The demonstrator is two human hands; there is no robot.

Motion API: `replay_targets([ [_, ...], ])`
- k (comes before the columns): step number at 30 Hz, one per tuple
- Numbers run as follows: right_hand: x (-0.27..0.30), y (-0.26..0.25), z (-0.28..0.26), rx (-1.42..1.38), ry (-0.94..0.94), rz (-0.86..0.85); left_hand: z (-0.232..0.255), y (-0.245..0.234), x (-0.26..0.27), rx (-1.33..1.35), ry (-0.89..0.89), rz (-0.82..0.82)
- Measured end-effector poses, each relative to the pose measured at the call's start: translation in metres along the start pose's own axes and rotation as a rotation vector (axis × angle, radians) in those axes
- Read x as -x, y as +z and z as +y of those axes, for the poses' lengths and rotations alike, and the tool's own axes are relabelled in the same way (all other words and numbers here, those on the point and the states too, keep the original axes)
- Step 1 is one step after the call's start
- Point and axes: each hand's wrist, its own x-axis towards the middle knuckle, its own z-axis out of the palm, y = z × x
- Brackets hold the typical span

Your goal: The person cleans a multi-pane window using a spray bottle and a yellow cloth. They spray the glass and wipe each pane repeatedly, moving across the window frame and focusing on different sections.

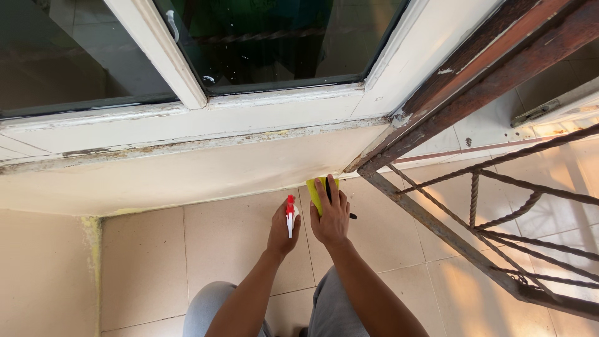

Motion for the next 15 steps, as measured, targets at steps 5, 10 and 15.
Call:
replay_targets([
  [5,0.004,-0.003,-0.002,-0.031,-0.051,0.01,0.011,-0.004,0.015,0.035,-0.014,0.006],
  [10,0.004,-0.012,-0.009,-0.061,-0.108,0.067,0.033,-0.015,0.023,0.128,0.045,0.074],
  [15,0.01,-0.03,-0.022,-0.117,-0.172,0.17,0.071,-0.036,0.025,0.186,0.125,0.142],
])
